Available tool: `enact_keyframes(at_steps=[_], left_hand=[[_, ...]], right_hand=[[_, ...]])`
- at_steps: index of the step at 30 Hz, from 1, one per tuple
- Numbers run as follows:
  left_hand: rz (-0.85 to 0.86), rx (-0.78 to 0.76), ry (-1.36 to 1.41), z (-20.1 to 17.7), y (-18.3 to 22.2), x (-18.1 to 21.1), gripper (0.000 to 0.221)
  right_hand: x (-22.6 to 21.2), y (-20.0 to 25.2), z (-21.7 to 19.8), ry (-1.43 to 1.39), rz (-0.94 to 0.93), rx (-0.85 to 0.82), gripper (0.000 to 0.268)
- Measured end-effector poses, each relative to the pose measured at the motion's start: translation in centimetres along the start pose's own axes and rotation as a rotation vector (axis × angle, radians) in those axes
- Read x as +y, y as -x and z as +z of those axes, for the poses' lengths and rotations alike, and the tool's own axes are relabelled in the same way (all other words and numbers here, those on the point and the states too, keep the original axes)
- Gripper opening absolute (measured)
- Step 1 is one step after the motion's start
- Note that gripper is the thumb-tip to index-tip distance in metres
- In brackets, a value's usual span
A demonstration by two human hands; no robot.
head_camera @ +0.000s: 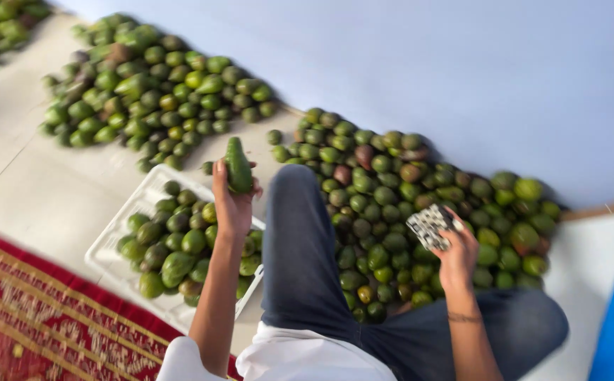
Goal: The person sits cross-legged on the floor and wipes individual avocados with a checkered cloth, picking them from a large pile and placing them into a white plastic crate. The person repeats this process for several avocados.
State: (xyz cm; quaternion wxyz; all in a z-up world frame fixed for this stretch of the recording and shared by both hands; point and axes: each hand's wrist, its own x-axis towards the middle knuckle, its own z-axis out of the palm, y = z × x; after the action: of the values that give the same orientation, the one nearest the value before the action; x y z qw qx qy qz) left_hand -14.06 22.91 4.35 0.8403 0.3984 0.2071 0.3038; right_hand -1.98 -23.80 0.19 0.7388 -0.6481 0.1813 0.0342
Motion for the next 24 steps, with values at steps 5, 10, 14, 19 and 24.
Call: enact_keyframes(at_steps=[5,10,14,19,24], left_hand=[[0.118,0.438,-0.153,-13.3,2.3,2.5,0.033],[-0.022,0.814,-0.361,-25.9,4.9,0.0,0.101],[-0.050,1.011,-0.669,-26.9,8.4,1.1,0.050],[-0.131,1.032,-0.902,-26.9,10.5,1.3,0.056],[-0.298,0.895,-1.282,-31.2,10.8,-1.1,0.082]], right_hand=[[-0.4,0.6,-0.7,0.098,0.028,-0.139,0.058],[2.4,-2.7,-2.0,0.128,0.032,-0.163,0.059],[5.4,-6.0,-3.3,0.107,0.040,-0.190,0.060],[5.2,-6.4,-4.2,0.169,0.089,-0.256,0.060],[6.0,-7.5,-4.0,0.226,0.069,-0.222,0.053]])
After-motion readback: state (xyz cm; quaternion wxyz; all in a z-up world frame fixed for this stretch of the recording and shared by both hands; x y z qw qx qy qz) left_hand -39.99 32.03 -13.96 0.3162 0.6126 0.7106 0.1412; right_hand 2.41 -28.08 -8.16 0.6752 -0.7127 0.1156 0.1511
